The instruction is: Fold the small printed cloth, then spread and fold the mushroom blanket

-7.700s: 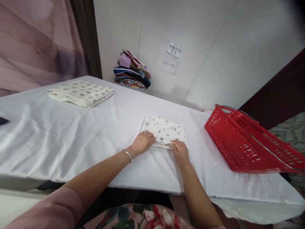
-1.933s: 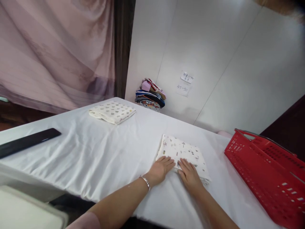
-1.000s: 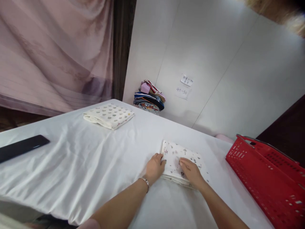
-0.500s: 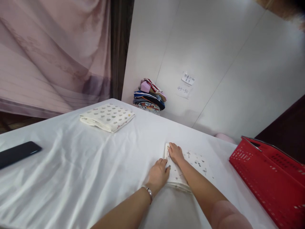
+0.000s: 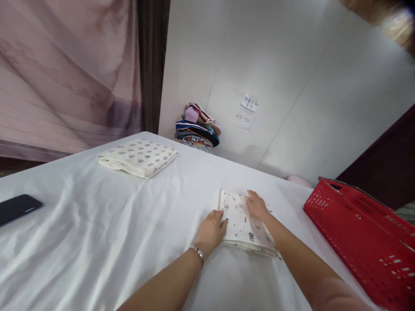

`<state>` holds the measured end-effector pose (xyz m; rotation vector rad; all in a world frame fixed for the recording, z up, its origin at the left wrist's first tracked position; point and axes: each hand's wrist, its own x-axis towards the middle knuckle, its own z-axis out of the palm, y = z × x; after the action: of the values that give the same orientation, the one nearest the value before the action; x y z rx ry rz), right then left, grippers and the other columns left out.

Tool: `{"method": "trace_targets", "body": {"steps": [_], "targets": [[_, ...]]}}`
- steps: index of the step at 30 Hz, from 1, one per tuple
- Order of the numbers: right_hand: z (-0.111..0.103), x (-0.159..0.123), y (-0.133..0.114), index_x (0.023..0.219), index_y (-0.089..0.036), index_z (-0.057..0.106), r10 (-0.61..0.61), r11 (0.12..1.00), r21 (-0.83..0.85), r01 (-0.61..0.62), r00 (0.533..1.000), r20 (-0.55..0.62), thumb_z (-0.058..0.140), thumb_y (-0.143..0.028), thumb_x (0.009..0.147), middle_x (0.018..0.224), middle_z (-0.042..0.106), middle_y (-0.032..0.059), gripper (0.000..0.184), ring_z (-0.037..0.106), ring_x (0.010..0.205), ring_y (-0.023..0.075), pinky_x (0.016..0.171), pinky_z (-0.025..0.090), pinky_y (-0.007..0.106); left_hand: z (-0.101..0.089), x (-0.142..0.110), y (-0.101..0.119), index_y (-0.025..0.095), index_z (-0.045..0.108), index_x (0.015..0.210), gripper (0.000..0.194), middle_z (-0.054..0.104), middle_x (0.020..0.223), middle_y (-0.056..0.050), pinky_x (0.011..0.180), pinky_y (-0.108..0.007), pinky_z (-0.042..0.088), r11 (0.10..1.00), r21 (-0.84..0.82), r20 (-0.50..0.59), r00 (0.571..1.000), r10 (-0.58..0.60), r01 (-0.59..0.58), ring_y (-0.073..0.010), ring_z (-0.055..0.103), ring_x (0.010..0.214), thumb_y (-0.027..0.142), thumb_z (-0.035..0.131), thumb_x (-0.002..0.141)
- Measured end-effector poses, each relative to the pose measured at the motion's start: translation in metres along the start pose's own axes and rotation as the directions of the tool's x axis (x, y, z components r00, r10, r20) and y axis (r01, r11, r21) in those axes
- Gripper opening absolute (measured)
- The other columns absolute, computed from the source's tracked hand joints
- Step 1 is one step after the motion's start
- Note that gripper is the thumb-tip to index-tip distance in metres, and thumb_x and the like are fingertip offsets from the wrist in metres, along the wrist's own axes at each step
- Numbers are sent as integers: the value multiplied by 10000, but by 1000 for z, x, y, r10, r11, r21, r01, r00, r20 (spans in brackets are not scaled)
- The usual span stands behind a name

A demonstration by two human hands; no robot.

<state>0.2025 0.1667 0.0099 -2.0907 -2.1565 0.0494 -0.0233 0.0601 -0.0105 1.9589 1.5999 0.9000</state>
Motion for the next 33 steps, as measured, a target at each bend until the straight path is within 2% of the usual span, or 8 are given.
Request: {"method": "trace_targets", "body": {"steps": [5,9,14,17,22,25,29,33], "targets": [[-4,-38,80,1363,-116,356,248,969,12,-248,968,30,332,-379,886,1423,340,102,545,279,1321,220,1077,221,365,-1,1,2,184,570,1011,226,600,987,-60,759,-283,407,1000,0,8,1000,-18,18,-181,560,892,240,474,814],[4,-62,108,1386,-98,307,332,930,158,-331,943,19,333,-445,871,1419,347,106,622,332,1295,222,1065,257,329,-3,2,2,189,570,1002,219,599,978,-54,734,-280,404,1000,-1,14,999,-30,30,-178,563,867,251,472,816],[3,-62,112,1419,-102,215,428,855,301,-422,903,50,428,-505,815,1366,416,146,757,430,1226,257,1013,331,363,-3,3,1,195,563,1012,224,598,972,-52,732,-278,403,999,-11,21,999,-36,36,-172,566,844,268,472,821],[-2,-56,112,1395,-91,282,465,815,343,-467,880,96,502,-533,760,1384,389,152,805,401,1247,269,1018,329,353,-4,3,1,188,558,1038,250,599,976,-56,749,-281,407,999,-26,20,999,-34,35,-176,567,847,271,480,816],[-1,-47,119,1363,-119,352,411,852,371,-369,911,-36,485,-510,776,1353,440,122,717,416,1236,249,1021,320,336,-5,1,3,201,555,1077,299,622,950,-41,732,-266,418,993,-102,49,997,-52,57,-160,575,804,306,505,802],[4,-42,125,1359,-124,361,398,880,307,-363,915,-59,469,-508,791,1323,473,126,694,438,1215,261,999,344,354,-6,0,4,223,557,1101,327,642,909,-20,716,-250,417,988,-129,110,992,-66,80,-150,583,789,310,524,787],[6,-40,130,1352,-121,373,377,911,186,-368,926,-16,420,-505,824,1281,507,148,655,469,1181,275,972,368,385,-7,-1,5,240,583,1067,301,650,867,-7,694,-240,406,989,-142,114,993,-32,48,-147,584,781,326,528,783],[-4,-42,117,1366,-86,335,315,948,56,-313,948,-40,392,-467,840,1309,463,185,651,427,1213,300,975,357,426,-6,-1,5,246,597,1013,258,649,836,-2,672,-239,398,990,-135,103,995,-16,30,-145,582,755,340,525,783]]}}
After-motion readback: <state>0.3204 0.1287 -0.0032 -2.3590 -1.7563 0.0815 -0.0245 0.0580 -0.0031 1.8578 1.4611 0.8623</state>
